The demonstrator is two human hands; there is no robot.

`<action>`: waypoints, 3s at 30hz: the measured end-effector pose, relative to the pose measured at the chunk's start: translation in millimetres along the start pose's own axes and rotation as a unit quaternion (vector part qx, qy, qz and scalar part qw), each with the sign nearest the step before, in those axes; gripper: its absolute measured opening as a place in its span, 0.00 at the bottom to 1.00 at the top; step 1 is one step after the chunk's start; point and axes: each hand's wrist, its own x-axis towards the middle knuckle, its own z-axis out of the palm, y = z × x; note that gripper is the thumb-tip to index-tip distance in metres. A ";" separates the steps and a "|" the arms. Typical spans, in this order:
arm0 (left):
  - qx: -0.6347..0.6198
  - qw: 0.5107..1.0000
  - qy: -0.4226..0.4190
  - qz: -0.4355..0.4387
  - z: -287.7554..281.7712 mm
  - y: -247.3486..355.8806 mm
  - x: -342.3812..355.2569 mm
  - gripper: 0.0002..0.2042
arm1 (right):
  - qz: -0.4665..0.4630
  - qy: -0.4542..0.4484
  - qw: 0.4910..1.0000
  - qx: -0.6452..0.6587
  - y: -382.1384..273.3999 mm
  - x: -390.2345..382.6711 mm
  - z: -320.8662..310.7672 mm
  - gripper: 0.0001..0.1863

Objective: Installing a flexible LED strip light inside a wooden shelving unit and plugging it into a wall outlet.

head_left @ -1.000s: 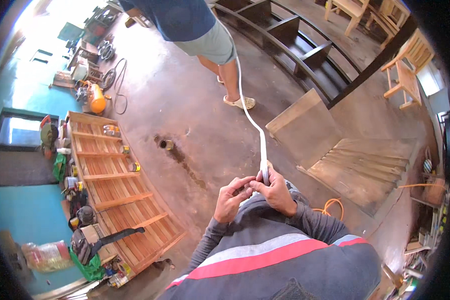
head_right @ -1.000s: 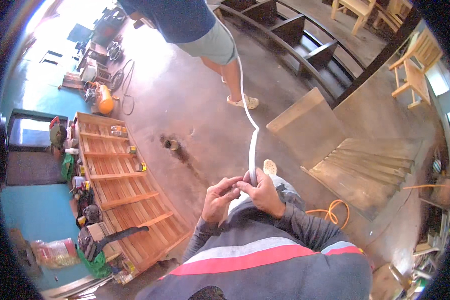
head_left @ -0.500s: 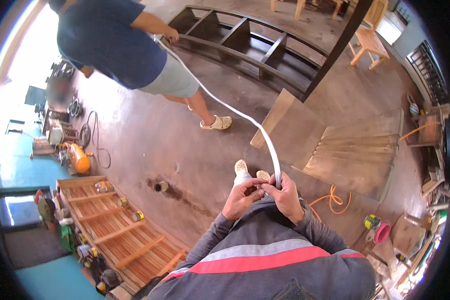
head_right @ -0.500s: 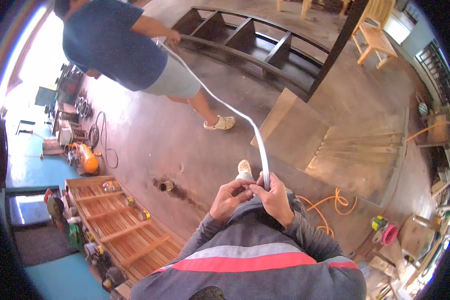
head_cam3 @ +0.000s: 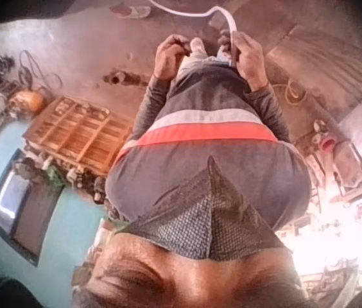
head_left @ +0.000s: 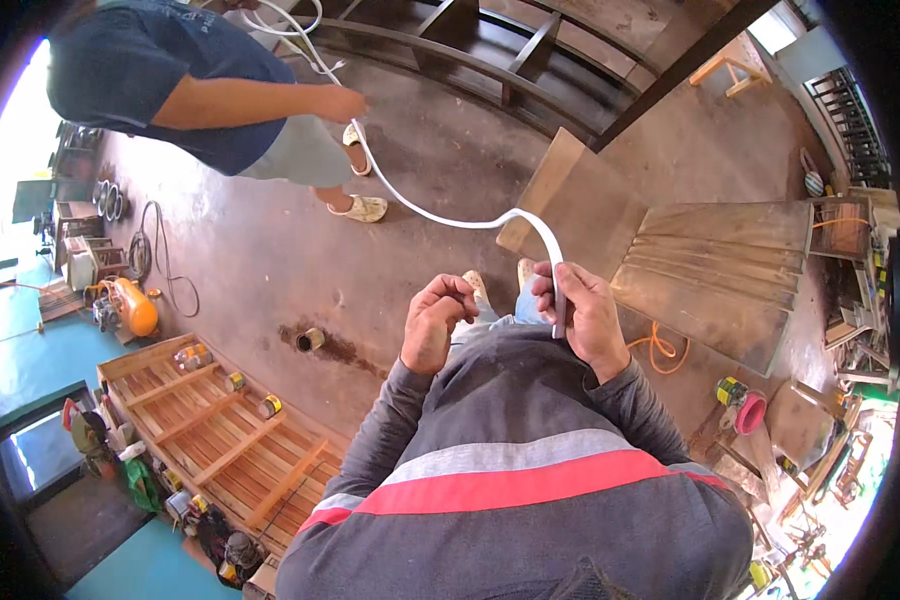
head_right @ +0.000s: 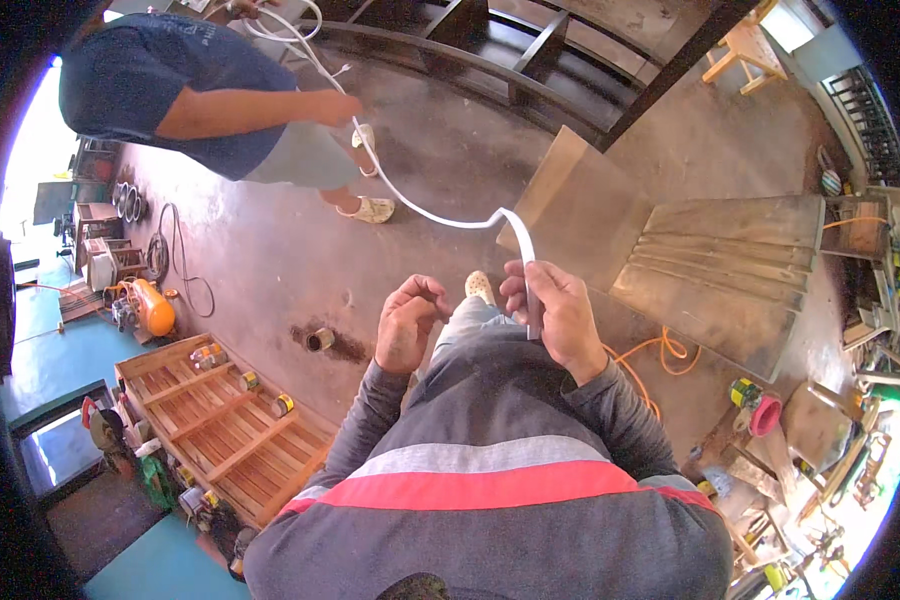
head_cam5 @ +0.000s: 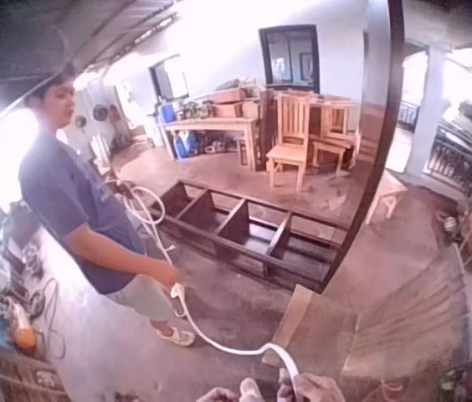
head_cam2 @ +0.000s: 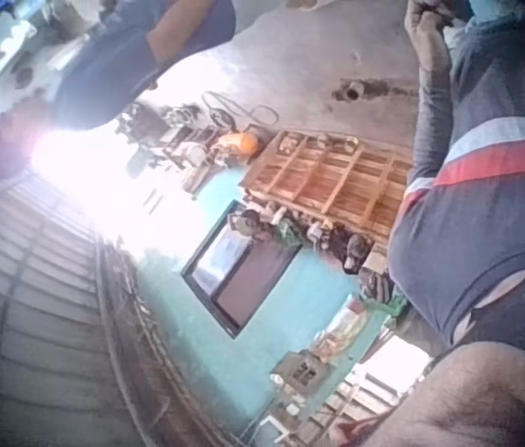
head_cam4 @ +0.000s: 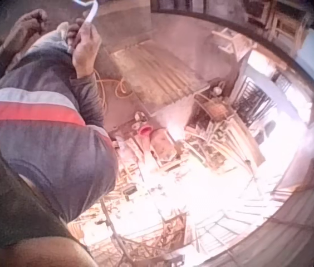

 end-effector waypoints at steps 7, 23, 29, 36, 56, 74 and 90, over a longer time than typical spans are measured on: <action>0.003 0.999 -0.045 -0.012 29.3 -16.1 42.6 0.11 | 0.010 -0.065 0.989 -0.133 -21.6 14.0 -3.9 0.17; -0.162 0.972 -0.114 0.123 101.2 -8.8 98.1 0.15 | 0.079 -0.219 0.944 -0.234 -98.8 66.9 -26.6 0.13; -0.131 0.968 -0.096 0.193 130.4 14.7 94.2 0.14 | 0.164 -0.279 0.945 0.037 -112.7 71.3 -26.0 0.15; -0.037 0.972 0.024 0.233 154.2 11.9 92.6 0.12 | 0.139 -0.254 0.957 0.014 -112.2 72.8 -34.7 0.16; 0.085 0.965 0.008 0.247 154.6 20.4 72.0 0.15 | -0.131 -0.161 0.955 -0.213 -117.2 55.4 -38.5 0.13; 0.074 0.973 0.049 0.211 156.9 32.0 60.5 0.11 | -0.099 -0.180 0.951 -0.231 -103.8 62.1 -31.4 0.12; -0.226 0.958 0.103 0.147 104.0 -3.0 92.3 0.11 | -0.448 -0.169 0.611 -0.631 -98.8 67.0 -27.6 0.09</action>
